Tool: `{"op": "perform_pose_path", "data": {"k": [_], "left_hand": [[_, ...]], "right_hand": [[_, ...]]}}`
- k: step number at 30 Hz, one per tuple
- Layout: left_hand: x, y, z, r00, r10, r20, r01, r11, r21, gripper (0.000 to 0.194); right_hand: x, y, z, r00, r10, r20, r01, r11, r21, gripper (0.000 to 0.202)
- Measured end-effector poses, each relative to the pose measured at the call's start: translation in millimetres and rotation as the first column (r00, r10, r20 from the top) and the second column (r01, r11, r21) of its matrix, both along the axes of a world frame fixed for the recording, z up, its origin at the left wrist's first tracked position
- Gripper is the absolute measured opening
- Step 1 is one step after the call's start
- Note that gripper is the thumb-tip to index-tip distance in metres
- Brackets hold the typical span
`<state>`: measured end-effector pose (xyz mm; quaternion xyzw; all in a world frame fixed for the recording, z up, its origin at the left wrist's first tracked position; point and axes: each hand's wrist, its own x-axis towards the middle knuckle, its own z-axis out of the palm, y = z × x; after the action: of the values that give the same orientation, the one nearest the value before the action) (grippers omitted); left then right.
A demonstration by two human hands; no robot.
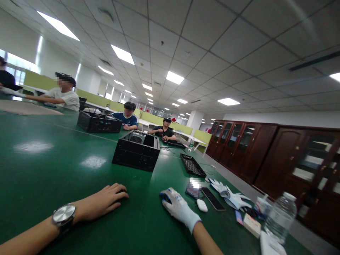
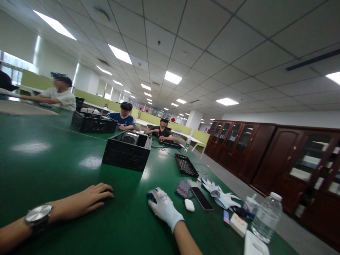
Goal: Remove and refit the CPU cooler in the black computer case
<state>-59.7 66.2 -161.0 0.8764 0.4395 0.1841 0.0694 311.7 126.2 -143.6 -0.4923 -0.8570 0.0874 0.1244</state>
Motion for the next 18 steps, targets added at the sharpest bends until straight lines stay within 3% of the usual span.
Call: {"op": "perform_pose_path", "data": {"k": [18], "left_hand": [[-0.5, -0.8, 0.9, 1.000, -0.001, 0.005, 0.001, 1.000, -0.029, 0.038]], "right_hand": [[0.3, 0.0, -0.7, 1.000, -0.007, 0.002, 0.007, 1.000, -0.008, 0.047]]}}
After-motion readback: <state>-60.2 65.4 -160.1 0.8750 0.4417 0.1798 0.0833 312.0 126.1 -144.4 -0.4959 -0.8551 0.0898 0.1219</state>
